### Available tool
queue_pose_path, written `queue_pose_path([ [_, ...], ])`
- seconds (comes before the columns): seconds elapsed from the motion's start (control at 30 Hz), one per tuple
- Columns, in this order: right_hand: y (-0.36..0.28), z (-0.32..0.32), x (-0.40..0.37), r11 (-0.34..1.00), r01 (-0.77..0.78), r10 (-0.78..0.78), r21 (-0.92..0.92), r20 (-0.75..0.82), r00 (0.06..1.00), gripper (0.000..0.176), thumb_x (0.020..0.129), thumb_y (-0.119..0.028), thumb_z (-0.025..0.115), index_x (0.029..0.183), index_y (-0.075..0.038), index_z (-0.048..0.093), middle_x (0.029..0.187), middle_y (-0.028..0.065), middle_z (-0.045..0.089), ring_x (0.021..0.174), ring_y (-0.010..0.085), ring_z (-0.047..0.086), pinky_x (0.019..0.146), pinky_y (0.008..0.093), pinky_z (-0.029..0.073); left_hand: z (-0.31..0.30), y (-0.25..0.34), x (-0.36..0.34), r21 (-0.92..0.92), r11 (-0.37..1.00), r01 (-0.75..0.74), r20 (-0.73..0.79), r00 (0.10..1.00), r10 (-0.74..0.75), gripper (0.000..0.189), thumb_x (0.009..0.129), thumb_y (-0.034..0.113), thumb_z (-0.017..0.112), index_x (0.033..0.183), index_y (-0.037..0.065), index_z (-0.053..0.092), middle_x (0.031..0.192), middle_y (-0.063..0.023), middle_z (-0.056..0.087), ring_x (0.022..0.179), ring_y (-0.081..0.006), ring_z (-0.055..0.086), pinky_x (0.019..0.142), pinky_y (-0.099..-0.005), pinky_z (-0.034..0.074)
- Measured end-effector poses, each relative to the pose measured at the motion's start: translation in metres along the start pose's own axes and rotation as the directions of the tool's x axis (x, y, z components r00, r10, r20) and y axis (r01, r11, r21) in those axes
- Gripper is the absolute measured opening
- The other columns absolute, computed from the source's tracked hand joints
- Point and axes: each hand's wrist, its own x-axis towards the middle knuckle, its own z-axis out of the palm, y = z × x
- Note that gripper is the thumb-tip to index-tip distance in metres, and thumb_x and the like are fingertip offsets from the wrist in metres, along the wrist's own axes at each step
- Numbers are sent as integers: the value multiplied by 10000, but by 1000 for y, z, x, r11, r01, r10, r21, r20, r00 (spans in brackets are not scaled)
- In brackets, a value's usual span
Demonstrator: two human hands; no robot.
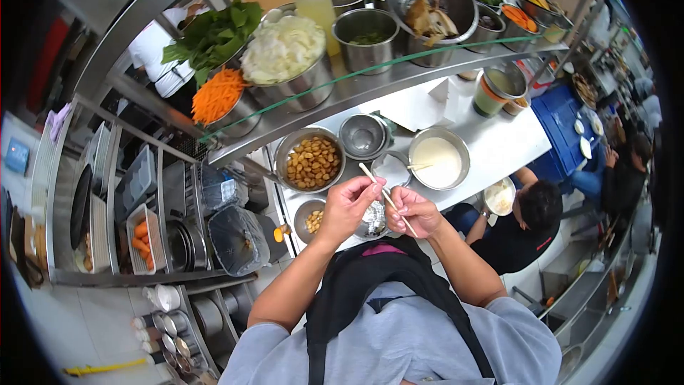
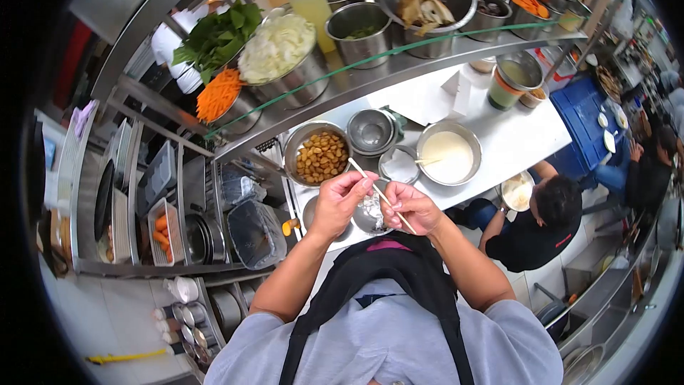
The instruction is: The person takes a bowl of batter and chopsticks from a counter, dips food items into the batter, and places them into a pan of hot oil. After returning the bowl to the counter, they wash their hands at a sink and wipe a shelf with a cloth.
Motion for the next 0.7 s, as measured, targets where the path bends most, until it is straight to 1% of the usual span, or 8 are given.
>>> queue_pose_path([
  [0.33, 35, 17, 44, 947, -229, 202, -226, -133, 970, 136, 970, -137, 630, 1025, -97, 512, 1040, 103, 657, 886, 203, 659, 792, 338, 539, -57, -19, -39, 70, 989, 127, -175, 978, -113, 252, 1032, 209, 584, 1080, -10, 700, 917, -49, 689, 894, -107, 628, 800, -264, 507],
  [0.37, 36, 20, 49, 873, -250, 170, -420, -218, 961, 150, 955, -111, 637, 1050, -89, 524, 1098, 115, 657, 942, 201, 657, 830, 340, 537, -73, -20, -44, 235, 970, -55, -239, 964, 113, 236, 1050, 194, 536, 1074, -6, 658, 913, -70, 693, 870, -127, 654, 784, -273, 536],
  [0.4, 40, 22, 55, 757, -277, 125, -592, -285, 950, 174, 941, -86, 645, 1076, -82, 535, 1156, 126, 657, 997, 198, 655, 868, 341, 535, -87, -10, -52, -1, 992, -124, -354, 928, 116, 217, 1057, 197, 508, 1062, 10, 618, 848, -75, 684, 798, -145, 674, 762, -290, 566],
  [0.43, 43, 10, 54, 710, -310, 127, -632, -319, 939, 227, 929, -82, 660, 1124, -78, 544, 1229, 123, 644, 1052, 178, 638, 892, 326, 527, -117, 8, -67, 86, 986, -142, -419, 893, 165, 228, 1069, 215, 473, 1049, 20, 589, 757, -50, 644, 691, -134, 653, 711, -286, 572],
  [0.5, 41, -5, 45, 666, -318, 101, -675, -342, 934, 216, 945, -102, 653, 1136, -86, 555, 1210, 126, 659, 1047, 178, 650, 887, 322, 540, -175, 58, -102, 314, 942, -116, -634, 713, 299, 249, 1067, 221, 456, 1064, 13, 593, 650, 13, 524, 526, -85, 503, 526, -254, 467],
  [0.63, 37, -23, 16, 749, -413, 77, -518, -552, 831, 163, 985, -171, 619, 1111, -85, 560, 1155, 124, 672, 948, 182, 676, 813, 323, 573, -289, 108, -181, 381, 921, -79, -871, 304, 386, 279, 1065, 201, 454, 1223, 50, 628, 664, 64, 437, 515, -29, 383, 469, -219, 369],
  [0.67, 38, -30, 12, 744, -425, 90, -515, -553, 828, 163, 985, -171, 619, 1111, -85, 560, 1155, 124, 672, 948, 182, 676, 813, 323, 573, -323, 91, -199, 437, 899, -22, -876, 215, 431, 294, 1065, 195, 448, 1245, 48, 628, 676, 71, 429, 523, -26, 379, 474, -223, 368],
  [0.7, 38, -37, 5, 737, -468, 82, -488, -622, 779, 160, 980, -162, 624, 1110, -86, 569, 1141, 109, 673, 931, 173, 671, 800, 307, 565, -367, 48, -218, 596, 755, 275, -802, 158, 576, 266, 1041, 163, 456, 1168, 24, 644, 681, -6, 506, 538, -149, 451, 520, -312, 431],
])
